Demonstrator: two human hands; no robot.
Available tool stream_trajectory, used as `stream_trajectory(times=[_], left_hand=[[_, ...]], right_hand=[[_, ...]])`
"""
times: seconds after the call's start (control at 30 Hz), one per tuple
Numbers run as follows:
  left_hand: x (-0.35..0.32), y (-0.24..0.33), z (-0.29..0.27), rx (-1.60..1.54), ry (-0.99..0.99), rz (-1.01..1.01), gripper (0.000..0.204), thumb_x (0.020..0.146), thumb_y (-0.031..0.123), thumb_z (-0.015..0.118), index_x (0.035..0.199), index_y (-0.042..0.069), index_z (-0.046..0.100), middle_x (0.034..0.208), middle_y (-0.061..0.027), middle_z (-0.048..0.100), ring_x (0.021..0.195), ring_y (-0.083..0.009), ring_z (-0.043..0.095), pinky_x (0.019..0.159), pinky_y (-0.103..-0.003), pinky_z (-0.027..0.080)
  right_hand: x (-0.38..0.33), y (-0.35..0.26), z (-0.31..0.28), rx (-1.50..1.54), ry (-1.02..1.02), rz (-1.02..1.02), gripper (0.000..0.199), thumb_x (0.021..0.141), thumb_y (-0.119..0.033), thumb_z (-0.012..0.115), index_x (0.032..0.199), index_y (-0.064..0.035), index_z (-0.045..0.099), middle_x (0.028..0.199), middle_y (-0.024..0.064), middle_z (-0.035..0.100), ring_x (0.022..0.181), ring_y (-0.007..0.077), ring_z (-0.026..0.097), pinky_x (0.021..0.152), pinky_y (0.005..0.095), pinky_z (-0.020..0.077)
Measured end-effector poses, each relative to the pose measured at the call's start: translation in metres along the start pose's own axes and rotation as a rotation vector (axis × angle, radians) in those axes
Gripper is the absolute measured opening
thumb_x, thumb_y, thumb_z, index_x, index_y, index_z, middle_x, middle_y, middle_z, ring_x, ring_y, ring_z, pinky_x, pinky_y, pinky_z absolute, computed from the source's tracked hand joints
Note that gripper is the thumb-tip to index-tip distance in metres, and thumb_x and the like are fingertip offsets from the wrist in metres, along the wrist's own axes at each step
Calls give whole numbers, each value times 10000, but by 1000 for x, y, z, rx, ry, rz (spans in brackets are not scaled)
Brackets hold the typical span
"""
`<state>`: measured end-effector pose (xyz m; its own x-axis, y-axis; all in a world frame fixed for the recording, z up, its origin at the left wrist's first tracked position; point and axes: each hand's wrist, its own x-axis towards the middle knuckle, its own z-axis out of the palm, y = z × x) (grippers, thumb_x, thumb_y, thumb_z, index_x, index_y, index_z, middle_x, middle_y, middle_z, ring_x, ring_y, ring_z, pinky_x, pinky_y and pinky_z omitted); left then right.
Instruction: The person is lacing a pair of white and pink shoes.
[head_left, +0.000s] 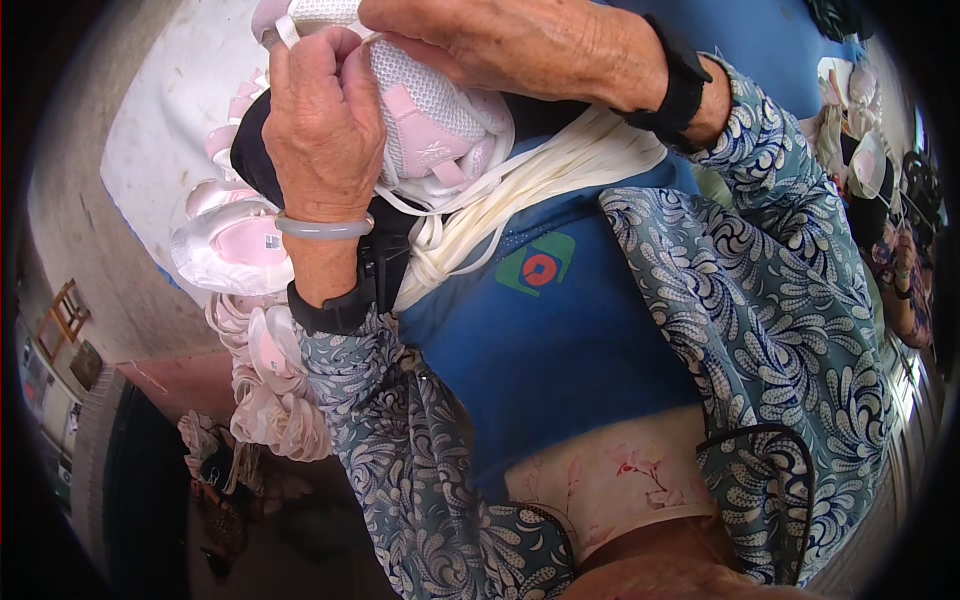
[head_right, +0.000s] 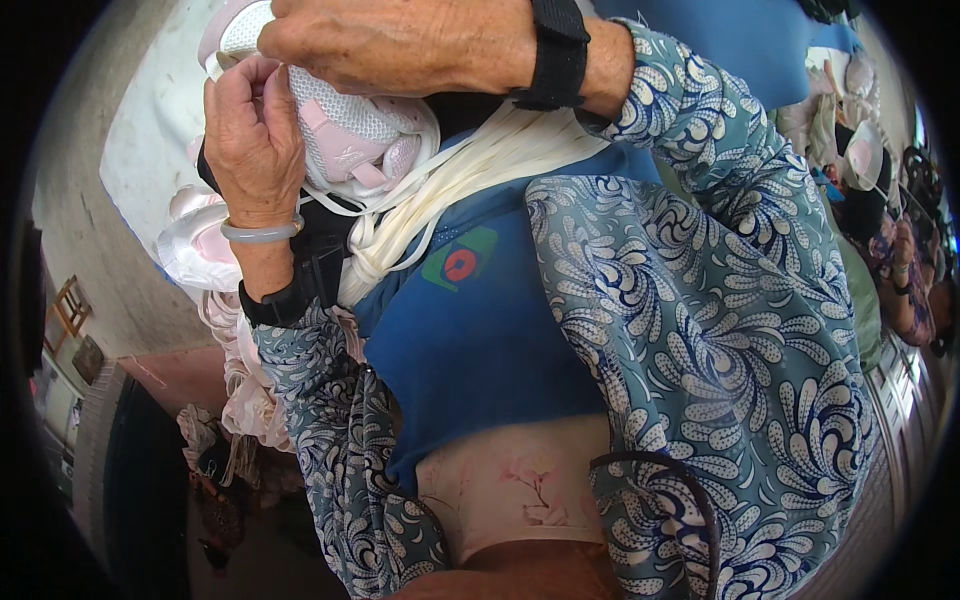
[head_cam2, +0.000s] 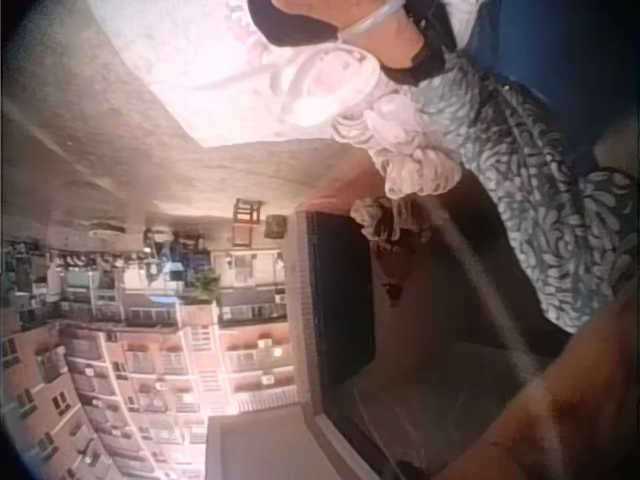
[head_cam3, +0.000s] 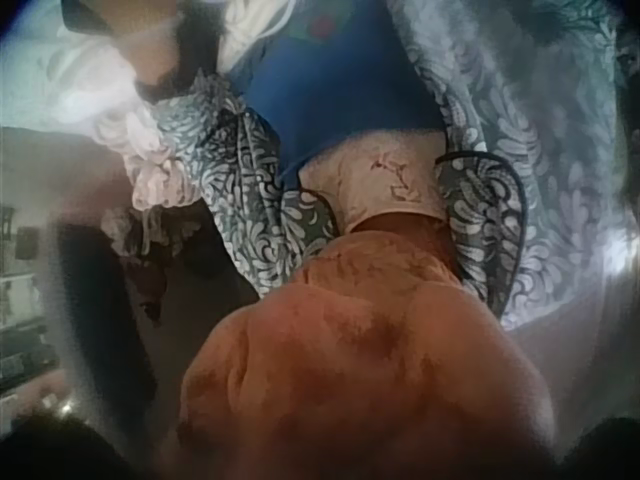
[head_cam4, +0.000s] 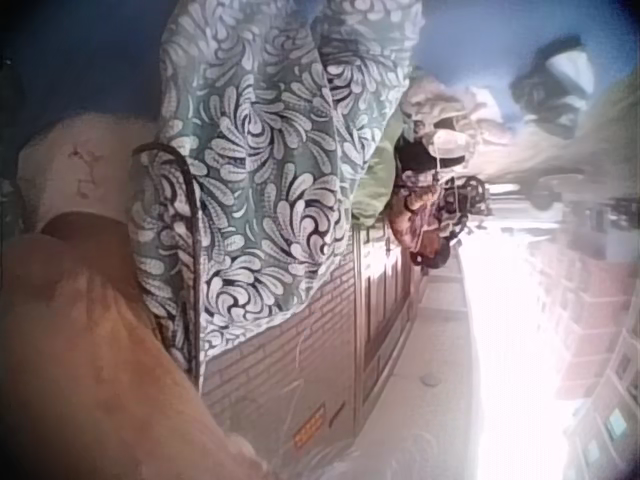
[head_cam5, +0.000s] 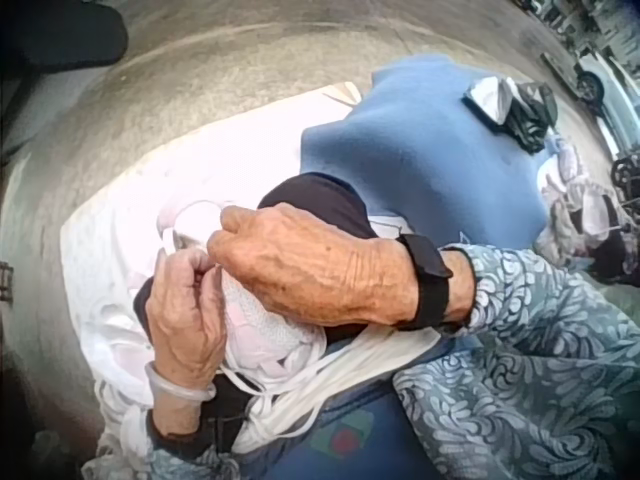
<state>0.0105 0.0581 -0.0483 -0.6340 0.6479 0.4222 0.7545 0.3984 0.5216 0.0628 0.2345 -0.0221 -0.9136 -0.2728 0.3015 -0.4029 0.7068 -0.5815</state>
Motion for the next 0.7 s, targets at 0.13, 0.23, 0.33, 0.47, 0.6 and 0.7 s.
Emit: stream_trajectory(times=[0.13,0.23,0.33,0.47,0.6,0.7], left_hand=[[2,2,2,2,2,15,115,840,46,623,932,47,554,834,-132,530,703,-326,582,576,-388,487],[-1,1,-1,10,-5,-15,117,841,44,623,934,44,553,833,-135,531,701,-332,579,574,-391,486],[2,2,0,-16,7,-1,106,842,43,621,931,41,564,814,-127,535,699,-310,583,580,-372,481],[-5,-1,-5,-154,-24,-130,127,827,59,642,931,26,578,794,-106,542,699,-253,585,618,-342,474],[-16,-3,-10,-258,-46,-411,241,777,111,703,949,-10,585,830,-92,580,710,-187,565,702,-305,465],[-17,1,-11,-332,-66,-563,255,774,118,708,957,-11,585,838,-96,594,715,-180,559,715,-298,467]], right_hand=[[11,15,-13,-12,-91,-175,93,747,-2,579,784,79,553,795,235,566,695,375,591,613,405,482],[10,17,-2,72,-36,-201,93,746,-1,574,784,81,553,800,240,568,695,381,594,610,405,484],[0,4,5,27,15,-23,100,753,-9,574,814,67,554,825,238,565,695,377,578,610,414,473],[-4,7,2,75,52,5,91,770,-30,583,822,40,559,813,227,565,692,382,563,613,425,445],[-3,14,5,125,65,14,100,795,-45,582,821,50,565,725,209,563,715,368,571,628,433,433],[0,12,12,147,118,-6,98,795,-36,579,841,50,567,730,213,567,727,372,577,625,427,440]])
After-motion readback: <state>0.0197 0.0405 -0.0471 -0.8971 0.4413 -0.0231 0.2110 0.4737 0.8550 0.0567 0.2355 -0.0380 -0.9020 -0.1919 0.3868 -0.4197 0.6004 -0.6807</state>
